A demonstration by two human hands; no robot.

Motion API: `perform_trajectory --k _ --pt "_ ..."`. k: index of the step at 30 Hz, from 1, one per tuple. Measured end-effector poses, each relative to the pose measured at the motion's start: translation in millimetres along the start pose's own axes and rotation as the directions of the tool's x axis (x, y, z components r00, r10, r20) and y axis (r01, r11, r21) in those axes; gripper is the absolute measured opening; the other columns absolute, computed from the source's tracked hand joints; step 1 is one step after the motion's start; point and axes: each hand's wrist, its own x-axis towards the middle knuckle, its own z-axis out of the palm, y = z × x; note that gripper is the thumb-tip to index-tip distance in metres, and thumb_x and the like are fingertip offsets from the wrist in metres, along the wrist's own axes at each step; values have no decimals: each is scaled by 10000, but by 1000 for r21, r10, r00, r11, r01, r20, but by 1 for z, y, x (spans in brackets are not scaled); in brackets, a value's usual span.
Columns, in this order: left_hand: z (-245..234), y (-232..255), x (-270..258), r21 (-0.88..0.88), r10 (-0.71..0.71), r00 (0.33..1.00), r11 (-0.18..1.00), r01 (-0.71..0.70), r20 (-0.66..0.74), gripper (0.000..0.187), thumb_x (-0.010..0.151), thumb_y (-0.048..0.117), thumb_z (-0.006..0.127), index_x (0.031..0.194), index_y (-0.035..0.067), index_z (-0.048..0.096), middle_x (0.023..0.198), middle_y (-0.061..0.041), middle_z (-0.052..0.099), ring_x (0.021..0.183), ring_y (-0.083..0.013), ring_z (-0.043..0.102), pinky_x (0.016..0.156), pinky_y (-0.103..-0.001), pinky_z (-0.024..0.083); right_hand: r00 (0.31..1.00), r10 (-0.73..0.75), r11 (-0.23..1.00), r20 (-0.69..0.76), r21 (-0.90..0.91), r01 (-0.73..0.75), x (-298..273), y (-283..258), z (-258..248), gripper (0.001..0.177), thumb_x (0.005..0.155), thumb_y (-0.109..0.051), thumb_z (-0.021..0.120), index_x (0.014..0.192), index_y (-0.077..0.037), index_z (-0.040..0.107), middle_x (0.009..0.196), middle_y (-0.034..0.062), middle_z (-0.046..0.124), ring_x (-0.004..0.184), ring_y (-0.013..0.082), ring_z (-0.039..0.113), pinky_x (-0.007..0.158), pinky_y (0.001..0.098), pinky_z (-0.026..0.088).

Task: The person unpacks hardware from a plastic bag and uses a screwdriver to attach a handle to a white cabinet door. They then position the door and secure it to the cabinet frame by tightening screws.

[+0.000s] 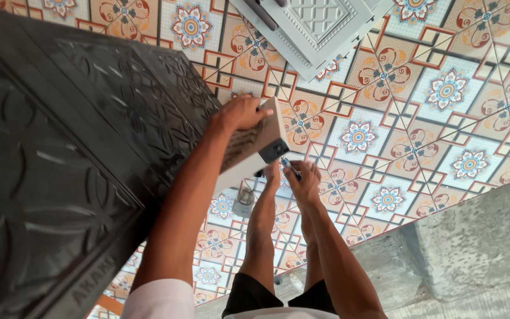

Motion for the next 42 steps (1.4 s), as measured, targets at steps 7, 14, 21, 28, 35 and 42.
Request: perform_trajectory --k 7,14,21,28,35,42 --pt "-66 53 -68 -416 34 994 906 -75 -106 959 970 807 270 1333 -12 614 1327 -252 638 1263 -361 607 1062 -443 455 947 292 919 135 235 -317 16 -25 -24 326 892 -268 751 1160 -111 650 1105 126 721 952 324 716 788 434 548" --pt "-68 122 -183 -109 -35 881 994 -19 -473 768 831 602 713 1327 31 582 1033 -198 743 962 -361 735 824 -465 563 999 -15 932 31 362 3 21 -8 -16 298 1010 -160 644 1274 -23 638 1157 196 683 968 323 725 794 376 595" --pt "-54 121 -176 -148 -109 811 989 28 -575 308 871 238 795 1095 78 658 822 -146 742 786 -364 732 702 -503 569 916 71 742 394 593 -313 53 15 -17 390 1068 -305 645 1192 64 674 900 47 638 730 148 566 623 314 472" --pt "-46 120 -173 17 17 730 1000 -7 -684 349 820 230 828 1078 48 679 758 -168 729 708 -388 723 633 -508 557 552 -54 189 832 551 -813 73 27 -32 438 1032 -407 564 1186 -5 645 846 -23 526 568 66 355 466 228 300" --pt "-28 128 -176 -69 -4 855 997 -37 -519 429 855 367 765 1194 115 687 869 -105 752 732 -261 748 652 -411 600 862 -138 870 488 476 -130 -5 92 -9 369 1092 -402 556 1018 -50 635 851 -5 537 742 93 503 641 234 436" --pt "36 155 -233 219 172 799 974 -51 -576 830 652 783 726 1008 34 723 1284 -215 617 1300 -383 460 1034 -678 337 672 427 540 605 425 -726 -28 121 -73 482 1013 -435 683 816 -1 616 714 22 574 635 119 504 576 306 439"
